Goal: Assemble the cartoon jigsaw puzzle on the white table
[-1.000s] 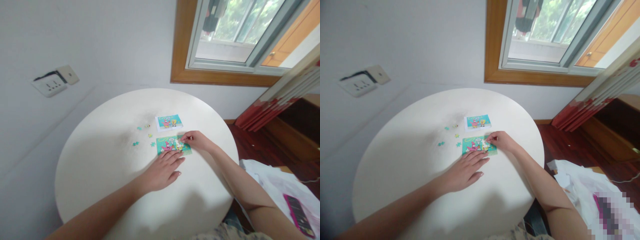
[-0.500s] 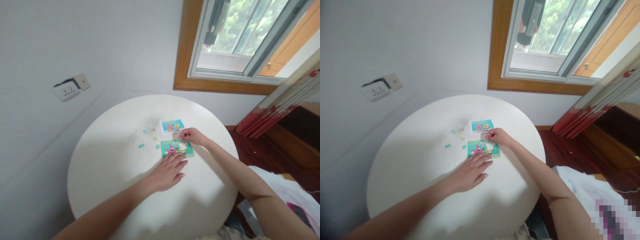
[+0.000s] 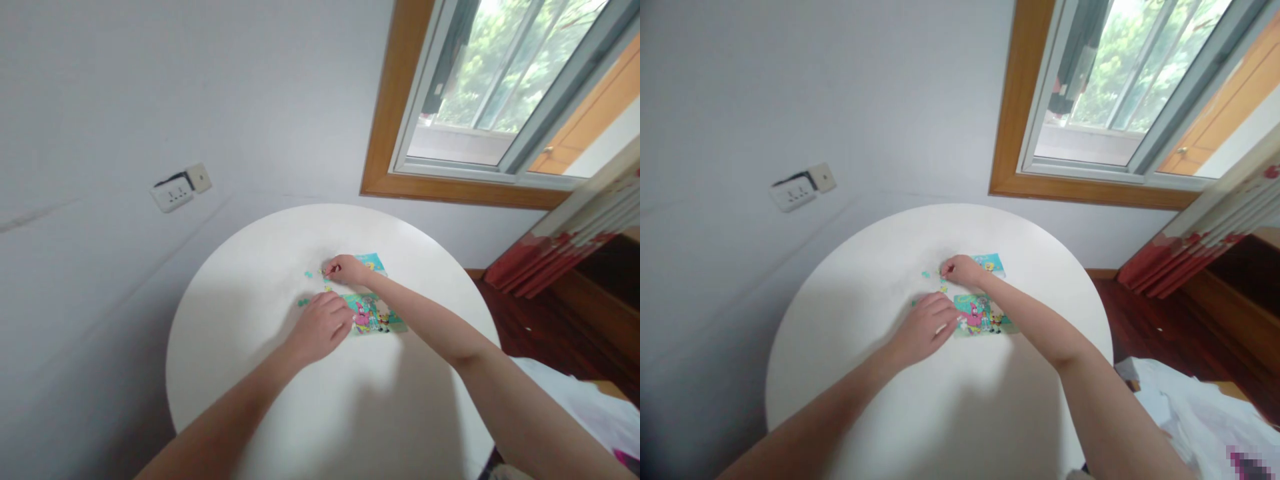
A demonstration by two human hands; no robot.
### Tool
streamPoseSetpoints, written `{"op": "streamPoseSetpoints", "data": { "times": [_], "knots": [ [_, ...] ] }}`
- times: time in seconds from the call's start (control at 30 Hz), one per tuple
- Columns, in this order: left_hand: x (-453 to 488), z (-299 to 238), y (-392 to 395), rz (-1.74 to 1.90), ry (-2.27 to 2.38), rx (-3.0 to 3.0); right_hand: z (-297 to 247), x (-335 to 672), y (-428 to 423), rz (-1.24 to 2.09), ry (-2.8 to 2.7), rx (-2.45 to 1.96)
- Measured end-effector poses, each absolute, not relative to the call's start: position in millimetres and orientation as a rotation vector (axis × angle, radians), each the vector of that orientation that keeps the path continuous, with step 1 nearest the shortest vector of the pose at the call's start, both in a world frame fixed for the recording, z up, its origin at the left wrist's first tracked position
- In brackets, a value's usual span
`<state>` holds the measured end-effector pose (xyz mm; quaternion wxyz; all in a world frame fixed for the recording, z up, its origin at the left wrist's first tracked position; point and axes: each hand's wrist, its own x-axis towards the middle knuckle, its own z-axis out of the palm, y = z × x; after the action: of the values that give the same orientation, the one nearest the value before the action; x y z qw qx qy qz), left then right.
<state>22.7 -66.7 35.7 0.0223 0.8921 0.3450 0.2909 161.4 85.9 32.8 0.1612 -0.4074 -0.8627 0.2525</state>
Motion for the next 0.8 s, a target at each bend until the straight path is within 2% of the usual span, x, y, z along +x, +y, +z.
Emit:
{"op": "streamPoseSetpoints", "data": {
  "times": [0.23,0.33,0.8],
  "knots": [
    [-32.1,39.4,-19.8,1.301,1.392,2.377,35.9,157.8,95.5,0.413,-2.567,-1.234],
    [-35.5,38.0,-16.3,1.356,1.426,2.316,35.8,153.4,96.2,0.365,-2.623,-1.253],
    [-38.3,33.6,-15.6,1.326,1.498,2.311,49.3,138.6,97.3,0.523,-2.622,-1.335]
  ]
}}
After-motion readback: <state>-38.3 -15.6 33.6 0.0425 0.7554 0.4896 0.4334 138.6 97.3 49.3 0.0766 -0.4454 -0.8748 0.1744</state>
